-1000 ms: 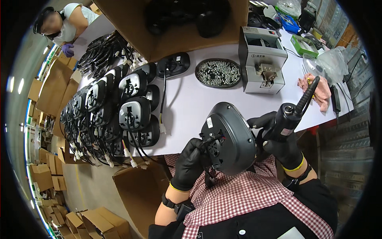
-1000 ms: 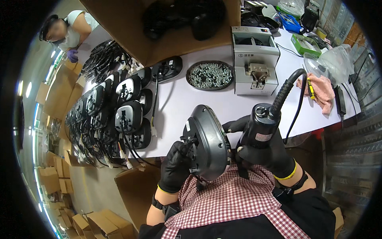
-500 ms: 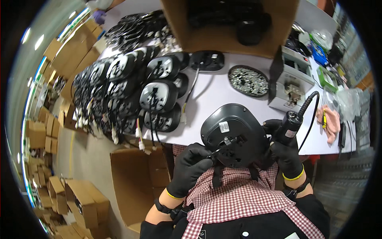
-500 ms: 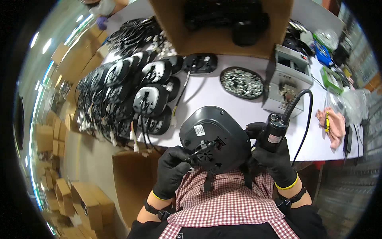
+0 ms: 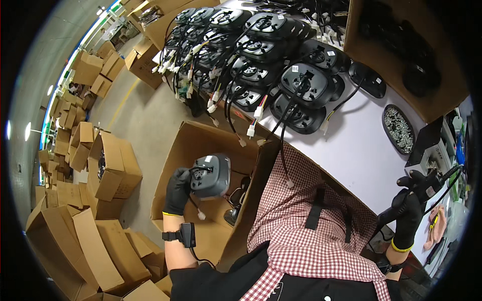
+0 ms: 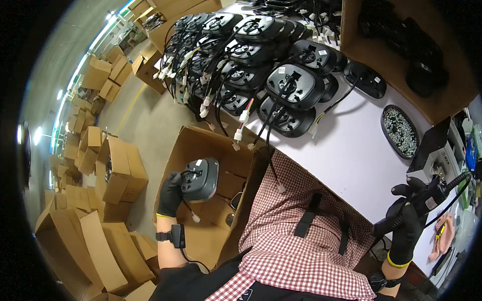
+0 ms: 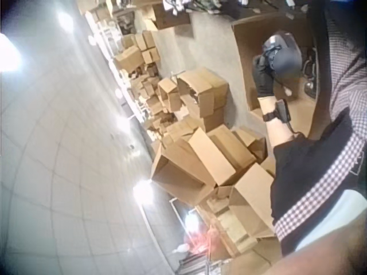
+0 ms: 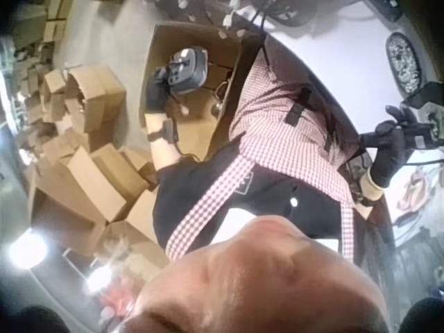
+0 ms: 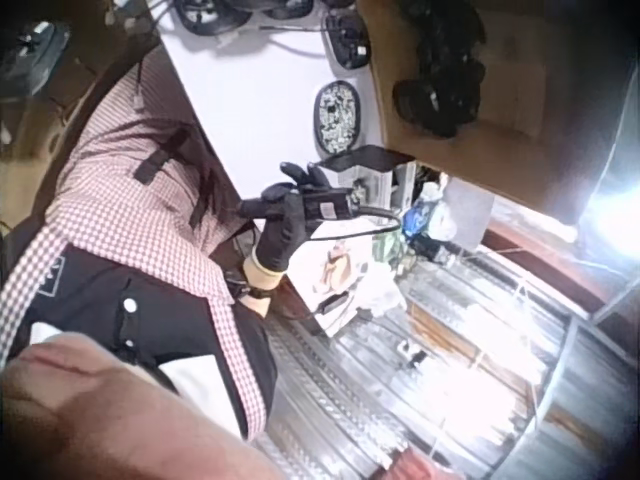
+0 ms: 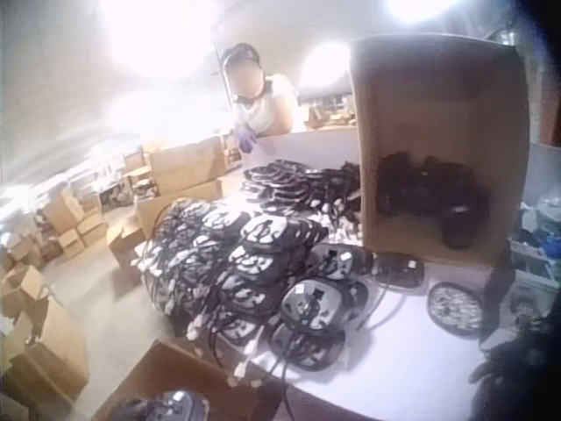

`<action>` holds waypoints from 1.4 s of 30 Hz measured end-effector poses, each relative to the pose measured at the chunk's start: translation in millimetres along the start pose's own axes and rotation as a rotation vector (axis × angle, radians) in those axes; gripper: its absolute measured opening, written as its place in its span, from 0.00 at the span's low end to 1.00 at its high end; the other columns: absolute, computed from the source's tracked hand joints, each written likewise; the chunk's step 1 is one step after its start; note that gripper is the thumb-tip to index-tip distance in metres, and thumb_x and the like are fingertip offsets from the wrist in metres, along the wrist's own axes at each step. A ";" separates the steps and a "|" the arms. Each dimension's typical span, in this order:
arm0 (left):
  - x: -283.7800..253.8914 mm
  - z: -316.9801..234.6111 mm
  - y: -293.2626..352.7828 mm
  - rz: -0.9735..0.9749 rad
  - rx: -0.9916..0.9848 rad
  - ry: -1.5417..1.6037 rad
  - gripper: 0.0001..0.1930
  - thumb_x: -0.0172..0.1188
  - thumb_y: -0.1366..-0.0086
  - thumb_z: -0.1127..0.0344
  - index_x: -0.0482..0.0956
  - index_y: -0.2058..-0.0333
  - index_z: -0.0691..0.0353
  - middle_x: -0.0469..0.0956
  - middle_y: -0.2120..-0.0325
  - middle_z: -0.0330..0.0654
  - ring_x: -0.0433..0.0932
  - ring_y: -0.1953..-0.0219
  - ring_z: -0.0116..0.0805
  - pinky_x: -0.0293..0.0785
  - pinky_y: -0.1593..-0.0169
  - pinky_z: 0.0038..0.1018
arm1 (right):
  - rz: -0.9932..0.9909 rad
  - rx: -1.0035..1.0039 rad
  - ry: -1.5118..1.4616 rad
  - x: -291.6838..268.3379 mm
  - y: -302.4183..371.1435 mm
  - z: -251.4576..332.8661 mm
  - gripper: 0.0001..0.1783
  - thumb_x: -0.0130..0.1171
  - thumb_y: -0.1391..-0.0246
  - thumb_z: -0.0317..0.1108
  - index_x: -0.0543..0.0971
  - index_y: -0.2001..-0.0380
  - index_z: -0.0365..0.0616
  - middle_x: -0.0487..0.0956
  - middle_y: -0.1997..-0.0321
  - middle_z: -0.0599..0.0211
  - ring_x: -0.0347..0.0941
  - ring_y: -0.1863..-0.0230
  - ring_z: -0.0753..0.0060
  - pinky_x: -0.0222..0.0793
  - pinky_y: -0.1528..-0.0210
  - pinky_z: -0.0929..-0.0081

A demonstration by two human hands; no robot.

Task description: The recorder uses an electric screwdriver to attach components to a plastic base at a manufacturing workstation.

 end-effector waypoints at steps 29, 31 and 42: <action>-5.6 249.5 2.3 0.958 -0.287 -1.843 0.22 0.56 0.42 0.45 0.82 0.59 0.55 0.79 0.57 0.49 0.77 0.54 0.50 0.73 0.50 0.36 | -0.229 0.062 -0.196 -69.1 0.3 14.9 0.28 0.56 0.59 0.29 0.69 0.50 0.36 0.78 0.72 0.57 0.72 0.79 0.74 0.70 0.75 0.78; 99.6 172.8 20.7 1.342 -0.213 -1.573 0.16 0.55 0.38 0.52 0.82 0.60 0.55 0.81 0.60 0.48 0.79 0.56 0.46 0.75 0.53 0.34 | -0.234 0.050 -0.196 -78.2 2.8 15.5 0.29 0.56 0.60 0.29 0.69 0.50 0.36 0.77 0.75 0.59 0.72 0.80 0.73 0.70 0.75 0.78; 497.5 -101.7 -39.7 0.523 1.124 -1.247 0.31 0.56 0.42 0.69 0.60 0.38 0.59 0.75 0.70 0.54 0.76 0.68 0.54 0.73 0.66 0.44 | -0.147 0.018 -0.318 -69.4 -9.4 23.7 0.30 0.53 0.67 0.24 0.69 0.53 0.34 0.73 0.80 0.62 0.72 0.80 0.71 0.71 0.77 0.75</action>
Point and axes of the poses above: each hand's wrist, its own y-axis away from the middle knuckle, its own x-axis out of the palm, z = x × y, the point moved 8 cm from there along -y, towards the middle knuckle
